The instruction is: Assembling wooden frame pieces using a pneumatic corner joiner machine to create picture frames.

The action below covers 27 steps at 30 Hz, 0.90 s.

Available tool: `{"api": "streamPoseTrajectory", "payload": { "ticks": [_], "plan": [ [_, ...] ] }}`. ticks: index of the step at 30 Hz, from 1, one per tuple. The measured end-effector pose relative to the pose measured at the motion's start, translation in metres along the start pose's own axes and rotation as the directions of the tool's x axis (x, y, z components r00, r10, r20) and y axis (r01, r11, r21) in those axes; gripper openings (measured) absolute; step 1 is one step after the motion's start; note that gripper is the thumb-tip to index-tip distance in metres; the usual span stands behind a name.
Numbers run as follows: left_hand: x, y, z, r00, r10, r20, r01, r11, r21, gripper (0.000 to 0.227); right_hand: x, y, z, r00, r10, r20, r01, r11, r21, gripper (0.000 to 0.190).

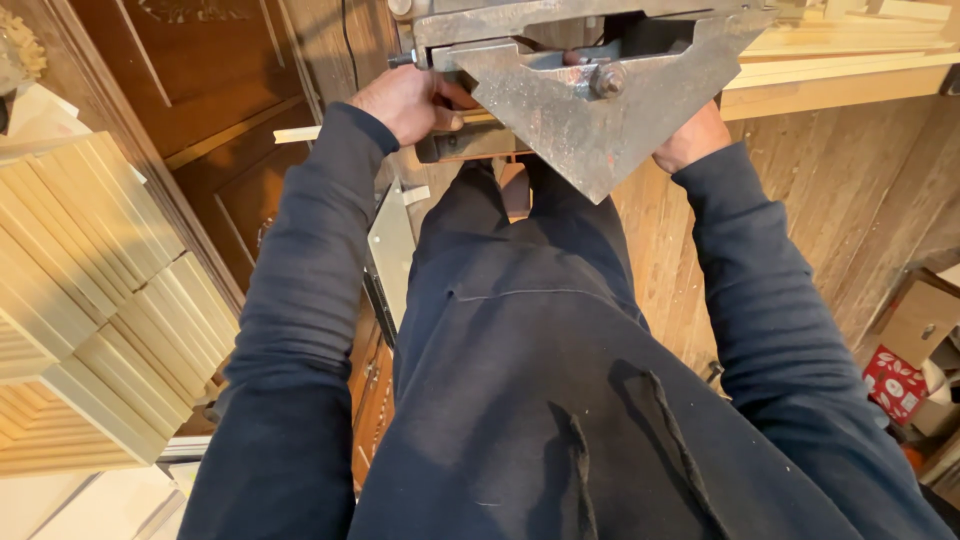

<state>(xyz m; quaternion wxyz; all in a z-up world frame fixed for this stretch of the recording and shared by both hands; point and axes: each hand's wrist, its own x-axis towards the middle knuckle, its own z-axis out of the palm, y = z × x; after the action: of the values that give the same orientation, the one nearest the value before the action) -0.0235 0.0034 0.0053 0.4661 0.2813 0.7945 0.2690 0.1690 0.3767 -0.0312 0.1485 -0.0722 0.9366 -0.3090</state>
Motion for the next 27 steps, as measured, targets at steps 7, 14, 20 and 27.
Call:
{"api": "streamPoseTrajectory", "payload": {
  "ticks": [7,14,20,27],
  "plan": [
    [0.005,-0.009,0.005,0.999,-0.042,0.012,0.042,0.999,0.034,0.032,0.004,-0.007,-0.004,0.999,0.046,0.002,-0.046,0.997,0.07,0.029],
    [0.003,0.0,0.005,0.998,-0.064,0.0,0.064,0.998,0.019,0.031,-0.002,0.001,0.003,1.0,0.009,0.013,-0.009,1.0,0.02,0.03],
    [0.003,-0.002,0.011,0.999,-0.042,-0.022,0.042,0.999,0.031,0.029,0.007,-0.039,-0.024,0.998,0.032,-0.051,-0.026,0.994,0.104,0.03],
    [0.014,-0.012,0.02,0.999,0.007,-0.04,-0.008,0.999,-0.032,0.031,0.004,-0.034,-0.02,0.989,-0.017,-0.146,0.022,0.999,0.032,0.033]
  ]
}}
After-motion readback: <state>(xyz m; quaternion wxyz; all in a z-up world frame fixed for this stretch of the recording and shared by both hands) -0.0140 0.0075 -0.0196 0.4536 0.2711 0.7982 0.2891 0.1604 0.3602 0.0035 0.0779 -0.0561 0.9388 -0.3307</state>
